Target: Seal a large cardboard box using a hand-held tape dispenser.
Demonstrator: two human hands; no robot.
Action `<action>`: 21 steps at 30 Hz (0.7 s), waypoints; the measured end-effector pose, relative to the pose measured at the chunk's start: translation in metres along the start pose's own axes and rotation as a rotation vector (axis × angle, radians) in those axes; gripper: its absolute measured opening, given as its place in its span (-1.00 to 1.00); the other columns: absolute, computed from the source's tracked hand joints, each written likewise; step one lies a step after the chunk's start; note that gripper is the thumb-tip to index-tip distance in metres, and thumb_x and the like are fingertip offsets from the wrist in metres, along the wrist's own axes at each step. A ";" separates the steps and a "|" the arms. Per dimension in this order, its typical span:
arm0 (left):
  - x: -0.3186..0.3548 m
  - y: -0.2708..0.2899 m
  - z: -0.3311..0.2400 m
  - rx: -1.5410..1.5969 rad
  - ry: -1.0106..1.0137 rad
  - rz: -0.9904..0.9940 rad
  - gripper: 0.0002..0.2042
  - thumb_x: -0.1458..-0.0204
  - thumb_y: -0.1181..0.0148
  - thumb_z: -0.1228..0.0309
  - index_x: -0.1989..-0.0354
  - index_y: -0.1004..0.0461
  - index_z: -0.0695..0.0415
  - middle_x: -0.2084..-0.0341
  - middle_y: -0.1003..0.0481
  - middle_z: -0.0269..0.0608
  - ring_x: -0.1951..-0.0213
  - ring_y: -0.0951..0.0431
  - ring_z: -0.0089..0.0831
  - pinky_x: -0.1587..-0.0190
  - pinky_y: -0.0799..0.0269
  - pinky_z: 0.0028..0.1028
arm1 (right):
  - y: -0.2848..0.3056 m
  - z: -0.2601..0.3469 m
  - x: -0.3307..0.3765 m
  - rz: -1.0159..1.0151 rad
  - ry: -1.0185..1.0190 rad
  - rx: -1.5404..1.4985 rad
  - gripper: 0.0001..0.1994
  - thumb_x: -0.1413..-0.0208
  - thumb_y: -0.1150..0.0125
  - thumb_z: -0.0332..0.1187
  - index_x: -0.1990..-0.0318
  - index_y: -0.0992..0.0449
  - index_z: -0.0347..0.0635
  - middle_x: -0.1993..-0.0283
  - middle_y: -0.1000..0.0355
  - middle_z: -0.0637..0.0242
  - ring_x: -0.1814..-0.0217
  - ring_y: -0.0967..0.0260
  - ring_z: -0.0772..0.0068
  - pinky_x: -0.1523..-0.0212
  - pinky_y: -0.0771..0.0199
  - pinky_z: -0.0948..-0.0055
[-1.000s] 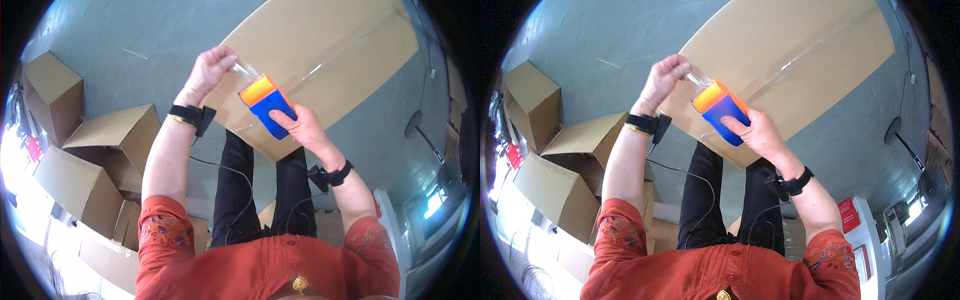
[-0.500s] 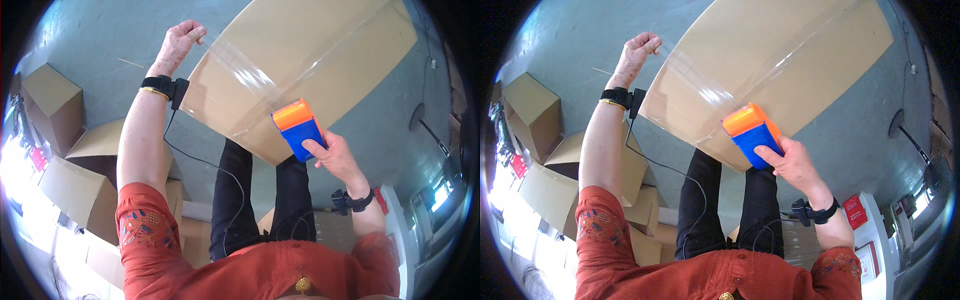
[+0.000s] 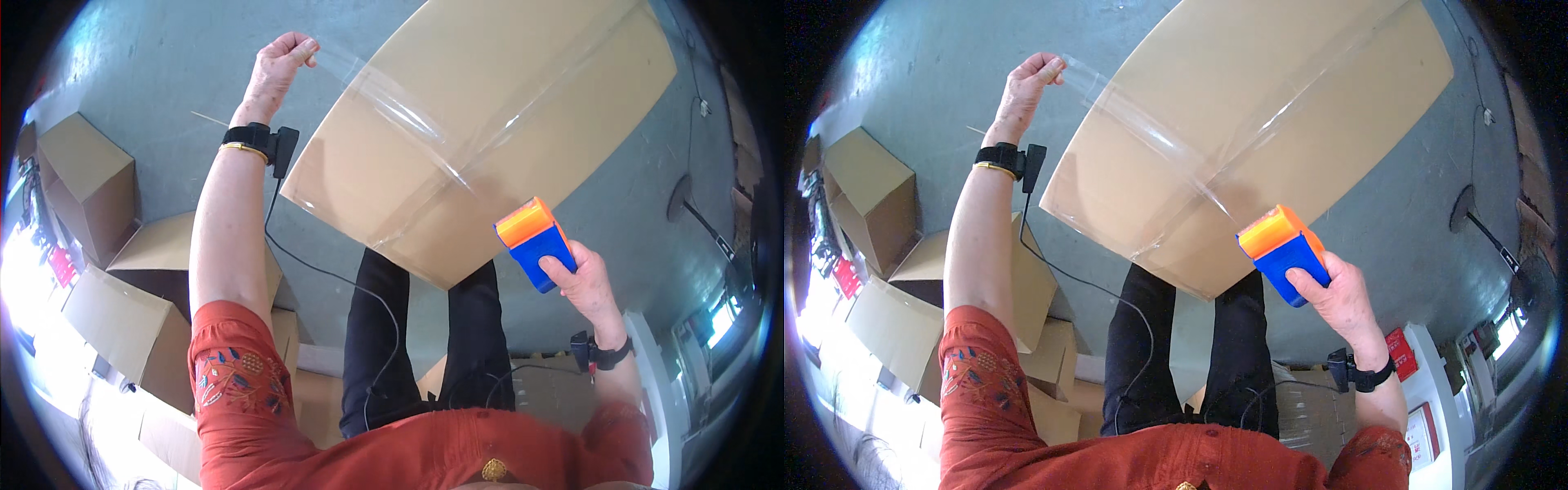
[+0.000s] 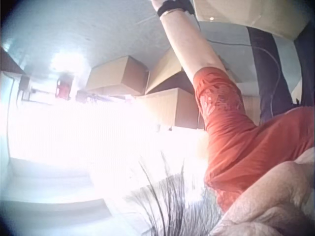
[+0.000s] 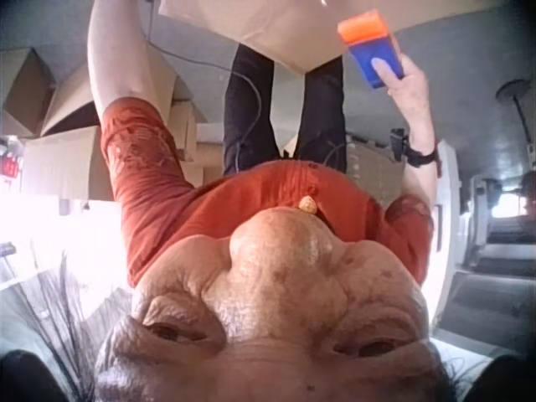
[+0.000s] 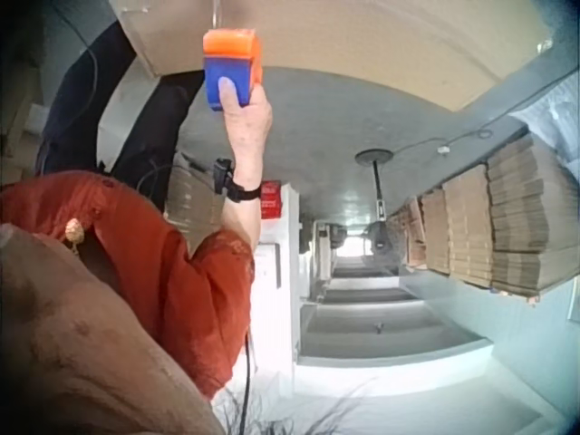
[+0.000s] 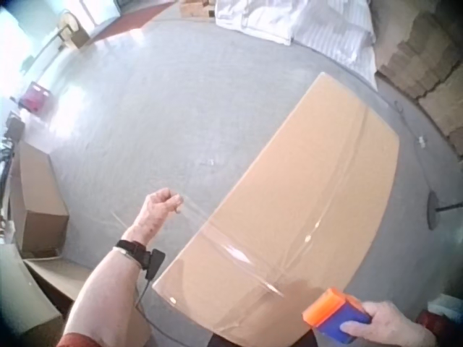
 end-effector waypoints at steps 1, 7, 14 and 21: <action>-0.002 -0.001 0.004 -0.002 0.000 -0.003 -0.77 -0.22 -0.27 0.13 0.22 -0.63 0.01 0.47 -0.54 -0.50 0.15 -0.46 -0.61 -0.19 -0.20 -0.39 | -0.003 0.001 -0.001 0.013 -0.003 -0.038 -0.57 -0.22 -0.43 -0.08 0.02 -0.60 -0.31 0.26 -0.59 0.40 0.22 -0.46 0.68 0.16 -0.53 0.53; -0.016 -0.013 0.008 0.028 0.020 -0.007 -0.77 -0.24 -0.28 0.15 0.20 -0.62 0.05 0.33 -0.58 -0.45 0.24 -0.49 -0.62 -0.21 -0.30 -0.39 | -0.002 -0.004 -0.003 0.009 -0.026 -0.056 -0.60 -0.22 -0.42 -0.13 0.02 -0.60 -0.31 0.25 -0.59 0.41 0.23 -0.45 0.68 0.18 -0.54 0.53; -0.026 -0.032 0.010 0.014 0.019 0.037 -0.78 -0.24 -0.25 0.18 0.21 -0.61 0.08 0.39 -0.53 -0.45 0.26 -0.44 -0.61 -0.03 -0.34 -0.46 | 0.001 -0.015 -0.003 -0.055 -0.056 -0.115 -0.67 -0.20 -0.44 -0.25 0.02 -0.60 -0.32 0.26 -0.59 0.42 0.23 -0.47 0.68 0.19 -0.55 0.52; -0.016 -0.025 0.023 0.166 0.091 0.025 -0.83 -0.26 -0.23 0.29 0.22 -0.59 0.13 0.37 -0.52 -0.45 0.30 -0.43 -0.62 0.01 -0.35 -0.48 | -0.005 -0.003 -0.014 0.016 0.058 -0.121 -0.62 -0.21 -0.42 -0.15 0.02 -0.60 -0.31 0.24 -0.60 0.39 0.24 -0.49 0.67 0.19 -0.57 0.51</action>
Point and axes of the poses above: each hand's wrist, its own x-axis away from the middle knuckle, its own y-axis out of the back of the hand, z = x × y, the point moved 8 cm from there along -x, towards the middle knuckle
